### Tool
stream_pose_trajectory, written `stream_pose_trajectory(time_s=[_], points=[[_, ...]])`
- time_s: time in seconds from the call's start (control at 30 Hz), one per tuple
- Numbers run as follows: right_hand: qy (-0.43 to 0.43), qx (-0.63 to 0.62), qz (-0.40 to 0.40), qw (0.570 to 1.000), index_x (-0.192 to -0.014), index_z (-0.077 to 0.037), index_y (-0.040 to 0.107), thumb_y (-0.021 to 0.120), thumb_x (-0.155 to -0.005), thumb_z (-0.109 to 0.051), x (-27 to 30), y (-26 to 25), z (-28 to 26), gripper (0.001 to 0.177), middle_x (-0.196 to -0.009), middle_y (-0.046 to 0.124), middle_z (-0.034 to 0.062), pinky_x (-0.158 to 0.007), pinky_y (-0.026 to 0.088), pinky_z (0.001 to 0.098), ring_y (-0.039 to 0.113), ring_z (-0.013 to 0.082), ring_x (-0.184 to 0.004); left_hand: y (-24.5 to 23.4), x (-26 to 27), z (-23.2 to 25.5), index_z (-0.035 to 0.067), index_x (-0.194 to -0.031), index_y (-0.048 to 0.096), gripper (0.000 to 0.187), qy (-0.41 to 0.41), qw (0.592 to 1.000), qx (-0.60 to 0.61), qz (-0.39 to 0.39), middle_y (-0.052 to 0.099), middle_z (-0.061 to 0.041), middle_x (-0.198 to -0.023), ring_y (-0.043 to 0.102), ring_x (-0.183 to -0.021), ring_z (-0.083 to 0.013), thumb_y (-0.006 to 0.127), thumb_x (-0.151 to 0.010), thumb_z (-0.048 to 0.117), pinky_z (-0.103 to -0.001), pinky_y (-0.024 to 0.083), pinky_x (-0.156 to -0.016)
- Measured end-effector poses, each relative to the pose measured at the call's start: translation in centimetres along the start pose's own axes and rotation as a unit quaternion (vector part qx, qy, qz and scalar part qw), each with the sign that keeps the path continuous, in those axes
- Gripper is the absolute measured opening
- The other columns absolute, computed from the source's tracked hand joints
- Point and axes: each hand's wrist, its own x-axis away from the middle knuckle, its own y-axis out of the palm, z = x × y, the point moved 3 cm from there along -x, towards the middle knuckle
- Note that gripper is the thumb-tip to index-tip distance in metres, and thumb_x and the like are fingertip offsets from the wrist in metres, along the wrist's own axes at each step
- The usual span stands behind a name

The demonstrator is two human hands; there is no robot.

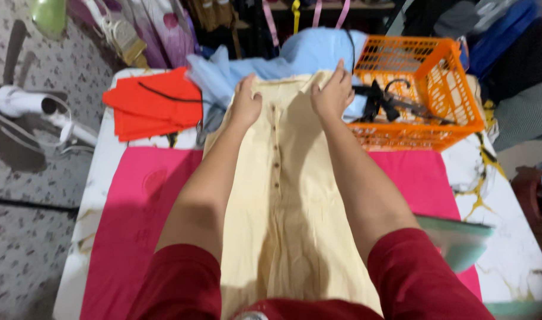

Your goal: The person irons a yellow sleeveless top laid on a pink cloth. They smooth the fabric with one hand while moving the iron with the other, then lift and reposition the garment to continue ironing different sections.

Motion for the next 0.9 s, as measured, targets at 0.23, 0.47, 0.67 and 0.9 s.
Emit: stream_pose_trajectory(time_s=[0.23, 0.47, 0.67, 0.9], points=[[-0.182, 0.066, -0.092, 0.977, -0.160, -0.011, 0.028, 0.067, -0.092, -0.037, 22.0, -2.8, 0.3, 0.082, -0.160, 0.034, 0.0237, -0.118, 0.022, 0.0644, 0.030, 0.0407, -0.150, -1.6, 19.4, 9.8, 0.011, -0.143, 0.055, 0.054, -0.112, 0.965, 0.052, -0.232, 0.053, -0.017, -0.144, 0.062, -0.126, -0.0333, 0.057, -0.090, 0.004, -0.038, 0.052, -0.106], [-0.154, 0.150, -0.261, 0.941, -0.160, -0.021, 0.035, 0.046, -0.104, -0.048, 43.6, -8.5, 8.4, 0.063, -0.166, 0.027, 0.0182, -0.120, 0.015, 0.0616, 0.023, 0.0366, -0.153, -7.9, 39.3, 16.5, 0.014, -0.155, 0.036, 0.064, -0.029, 0.904, -0.200, -0.376, 0.025, -0.017, -0.163, 0.016, -0.150, -0.0376, 0.052, -0.096, 0.034, -0.056, 0.009, -0.118], [-0.137, 0.117, -0.283, 0.942, -0.156, -0.025, 0.043, 0.044, -0.104, -0.048, 47.8, -11.6, 9.7, 0.058, -0.166, 0.030, 0.0162, -0.122, 0.018, 0.0569, 0.025, 0.0373, -0.153, -8.1, 42.2, 17.5, 0.011, -0.157, 0.035, 0.064, -0.041, 0.898, -0.224, -0.376, 0.027, -0.014, -0.166, 0.017, -0.154, -0.0353, 0.050, -0.100, 0.037, -0.057, 0.012, -0.121], [-0.090, 0.033, -0.271, 0.958, -0.141, -0.018, 0.056, 0.059, -0.097, -0.039, 48.2, -12.4, 5.0, 0.050, -0.147, 0.054, 0.0122, -0.114, 0.035, 0.0556, 0.046, 0.0316, -0.140, -11.1, 42.4, 19.1, 0.012, -0.147, 0.053, 0.043, -0.083, 0.938, -0.062, -0.331, 0.057, -0.010, -0.146, 0.048, -0.141, -0.0297, 0.051, -0.105, 0.022, -0.050, 0.037, -0.121]])
